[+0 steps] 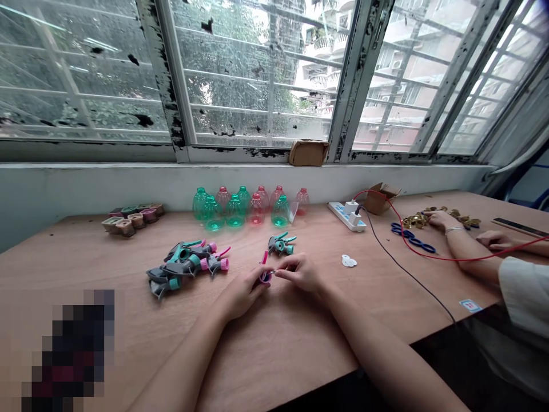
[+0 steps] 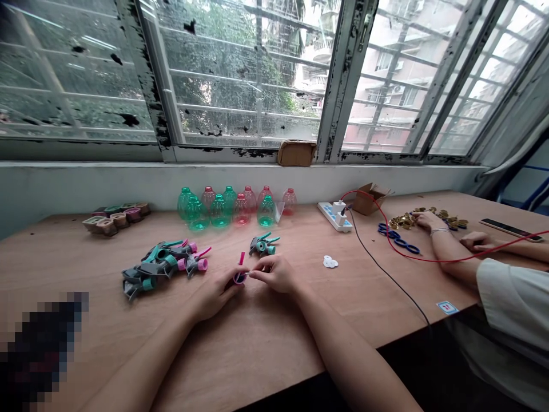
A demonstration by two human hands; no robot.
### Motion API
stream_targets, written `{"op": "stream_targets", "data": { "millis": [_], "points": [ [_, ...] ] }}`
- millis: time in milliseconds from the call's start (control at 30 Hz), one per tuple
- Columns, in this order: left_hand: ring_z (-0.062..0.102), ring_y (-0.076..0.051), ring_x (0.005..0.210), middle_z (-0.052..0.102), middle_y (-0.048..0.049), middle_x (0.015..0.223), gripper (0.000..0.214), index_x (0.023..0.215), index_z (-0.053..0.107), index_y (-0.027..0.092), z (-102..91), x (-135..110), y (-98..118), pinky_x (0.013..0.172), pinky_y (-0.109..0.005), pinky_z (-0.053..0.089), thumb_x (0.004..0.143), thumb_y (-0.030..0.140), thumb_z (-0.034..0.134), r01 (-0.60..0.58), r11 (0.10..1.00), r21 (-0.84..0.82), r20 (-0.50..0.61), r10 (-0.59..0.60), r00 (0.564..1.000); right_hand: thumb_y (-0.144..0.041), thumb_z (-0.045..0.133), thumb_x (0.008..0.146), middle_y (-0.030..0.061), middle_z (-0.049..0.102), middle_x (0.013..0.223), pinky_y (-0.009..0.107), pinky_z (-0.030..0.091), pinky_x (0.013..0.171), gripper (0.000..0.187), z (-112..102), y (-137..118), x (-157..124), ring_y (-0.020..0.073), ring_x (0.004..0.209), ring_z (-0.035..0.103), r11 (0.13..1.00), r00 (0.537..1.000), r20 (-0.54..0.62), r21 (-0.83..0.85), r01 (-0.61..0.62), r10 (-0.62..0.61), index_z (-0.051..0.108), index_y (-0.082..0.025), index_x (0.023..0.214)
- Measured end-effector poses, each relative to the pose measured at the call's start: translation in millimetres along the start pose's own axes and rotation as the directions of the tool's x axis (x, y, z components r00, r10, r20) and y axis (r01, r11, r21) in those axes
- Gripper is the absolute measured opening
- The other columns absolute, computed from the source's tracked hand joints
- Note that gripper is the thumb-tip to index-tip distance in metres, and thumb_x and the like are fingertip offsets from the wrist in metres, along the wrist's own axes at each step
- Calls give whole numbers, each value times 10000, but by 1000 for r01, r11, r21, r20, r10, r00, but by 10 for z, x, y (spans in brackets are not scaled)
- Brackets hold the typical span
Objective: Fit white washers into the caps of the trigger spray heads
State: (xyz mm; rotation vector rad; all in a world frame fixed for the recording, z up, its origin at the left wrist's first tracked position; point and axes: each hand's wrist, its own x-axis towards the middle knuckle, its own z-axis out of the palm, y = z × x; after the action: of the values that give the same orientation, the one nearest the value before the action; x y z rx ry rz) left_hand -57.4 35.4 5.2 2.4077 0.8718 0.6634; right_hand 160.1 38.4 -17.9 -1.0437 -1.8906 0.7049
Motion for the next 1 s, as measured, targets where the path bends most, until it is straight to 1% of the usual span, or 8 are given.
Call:
{"op": "stream_targets", "data": {
  "millis": [167, 300, 433, 500, 633, 733, 867, 1000],
  "points": [
    [578, -206, 1051, 623, -45, 1179, 367, 1246, 525, 262, 17, 3, -12, 905, -318, 453, 883, 248, 477, -13, 1000, -22, -15, 13, 1000, -426, 663, 796, 23, 669, 681, 214, 363, 512, 279, 50, 13, 1, 98, 546, 485, 999, 999, -18, -10, 45, -45, 745, -162, 832],
    [568, -205, 1081, 616, -44, 1199, 382, 1266, 517, 268, 23, 3, -26, 922, -313, 443, 887, 249, 482, -26, 1000, -17, -31, 25, 999, -406, 670, 791, 12, 644, 640, 209, 345, 494, 260, 62, 7, 5, 92, 529, 465, 999, 999, -33, -9, 34, -34, 746, -160, 832],
    [575, -209, 1068, 621, -48, 1191, 393, 1276, 505, 260, 23, 8, -21, 913, -314, 443, 883, 263, 496, -8, 1000, -5, -51, 8, 999, -416, 674, 782, 5, 625, 611, 203, 330, 471, 277, 56, -28, 6, 82, 502, 437, 1000, 999, -35, 18, 25, -24, 744, -150, 821],
    [591, -204, 1015, 638, -47, 1139, 404, 1282, 494, 253, 23, 12, -22, 877, -309, 454, 878, 260, 497, 8, 1000, 10, -61, -7, 998, -428, 668, 784, 9, 635, 626, 202, 336, 475, 290, 51, -40, 4, 82, 507, 441, 999, 999, -29, 32, 20, -19, 742, -151, 825],
    [605, -184, 859, 654, -26, 953, 414, 1288, 483, 244, 22, 15, -50, 769, -288, 464, 876, 277, 493, 46, 997, 59, -113, -39, 993, -438, 663, 782, 12, 629, 621, 203, 334, 475, 301, 42, -38, 8, 85, 513, 443, 999, 1000, -31, 42, -6, 7, 736, -148, 816],
    [607, -194, 847, 659, -33, 930, 418, 1284, 490, 241, 10, 10, -75, 747, -293, 458, 870, 295, 502, 84, 991, 107, -141, -68, 988, -435, 667, 769, 13, 620, 610, 201, 335, 471, 299, 20, -35, 34, 89, 518, 454, 994, 998, -50, 97, -39, 44, 723, -141, 787],
    [614, -219, 930, 661, -60, 1049, 403, 1269, 504, 242, -29, 9, -88, 796, -321, 460, 874, 325, 487, 139, 981, 138, -173, -115, 978, -428, 671, 744, 22, 630, 619, 202, 349, 472, 295, -122, -7, 57, 92, 516, 474, 974, 989, -93, 206, -96, 117, 704, -135, 726],
    [615, -232, 986, 658, -64, 1092, 402, 1255, 511, 244, -55, 20, -83, 817, -328, 469, 868, 351, 485, 182, 970, 158, -180, -153, 972, -464, 664, 732, 10, 613, 608, 195, 283, 412, 330, -470, 158, -62, 62, 437, 382, 947, 954, -128, 214, -241, 272, 700, -135, 741]
  ]
}}
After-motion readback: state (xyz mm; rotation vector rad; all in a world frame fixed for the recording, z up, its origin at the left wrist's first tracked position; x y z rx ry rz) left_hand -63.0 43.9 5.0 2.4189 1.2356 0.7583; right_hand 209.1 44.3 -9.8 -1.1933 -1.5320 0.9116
